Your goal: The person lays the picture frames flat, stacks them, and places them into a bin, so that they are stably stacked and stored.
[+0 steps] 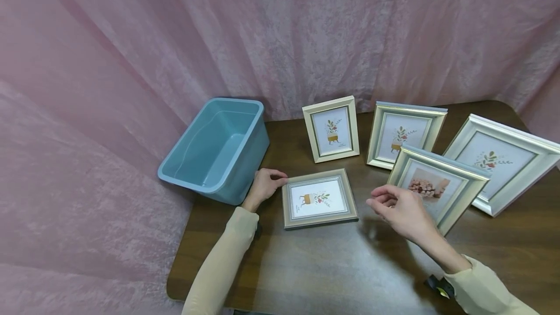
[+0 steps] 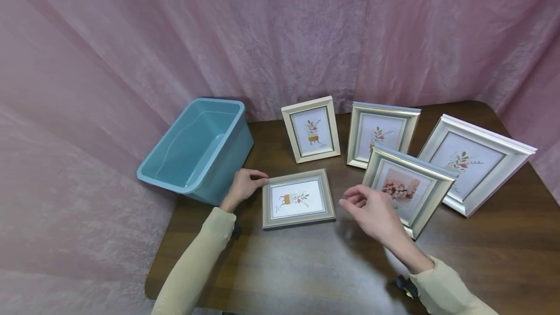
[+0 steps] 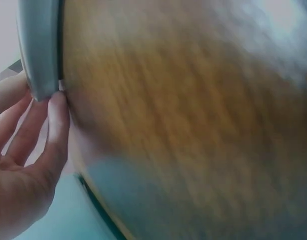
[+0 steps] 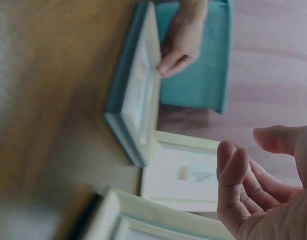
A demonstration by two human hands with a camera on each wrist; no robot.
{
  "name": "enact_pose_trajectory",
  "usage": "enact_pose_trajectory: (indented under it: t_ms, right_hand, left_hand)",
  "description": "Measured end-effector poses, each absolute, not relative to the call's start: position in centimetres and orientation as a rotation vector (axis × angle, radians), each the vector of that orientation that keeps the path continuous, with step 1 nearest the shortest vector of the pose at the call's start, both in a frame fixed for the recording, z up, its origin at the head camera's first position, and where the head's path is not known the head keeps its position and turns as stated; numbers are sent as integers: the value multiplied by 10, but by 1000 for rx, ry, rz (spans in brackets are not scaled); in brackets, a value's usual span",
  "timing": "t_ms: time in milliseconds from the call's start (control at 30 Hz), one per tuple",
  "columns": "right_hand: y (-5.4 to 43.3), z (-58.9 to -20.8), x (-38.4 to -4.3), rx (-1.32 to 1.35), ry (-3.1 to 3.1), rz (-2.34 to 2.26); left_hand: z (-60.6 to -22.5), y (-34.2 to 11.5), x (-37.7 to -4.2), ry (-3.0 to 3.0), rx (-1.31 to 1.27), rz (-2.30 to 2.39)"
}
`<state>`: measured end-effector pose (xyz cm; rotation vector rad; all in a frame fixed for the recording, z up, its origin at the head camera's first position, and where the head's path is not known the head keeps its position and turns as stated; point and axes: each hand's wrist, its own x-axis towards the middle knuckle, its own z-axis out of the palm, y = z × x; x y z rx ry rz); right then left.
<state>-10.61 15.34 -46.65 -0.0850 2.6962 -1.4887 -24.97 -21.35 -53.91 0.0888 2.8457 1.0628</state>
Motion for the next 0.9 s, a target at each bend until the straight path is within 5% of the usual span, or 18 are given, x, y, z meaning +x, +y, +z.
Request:
enact_pose_trajectory:
  t_ms: [900]
  right_hand:
    - [249,-414,-112,-162,3533,-1477]
  left_hand:
    - [-490,-139,-188,2619,365,1387]
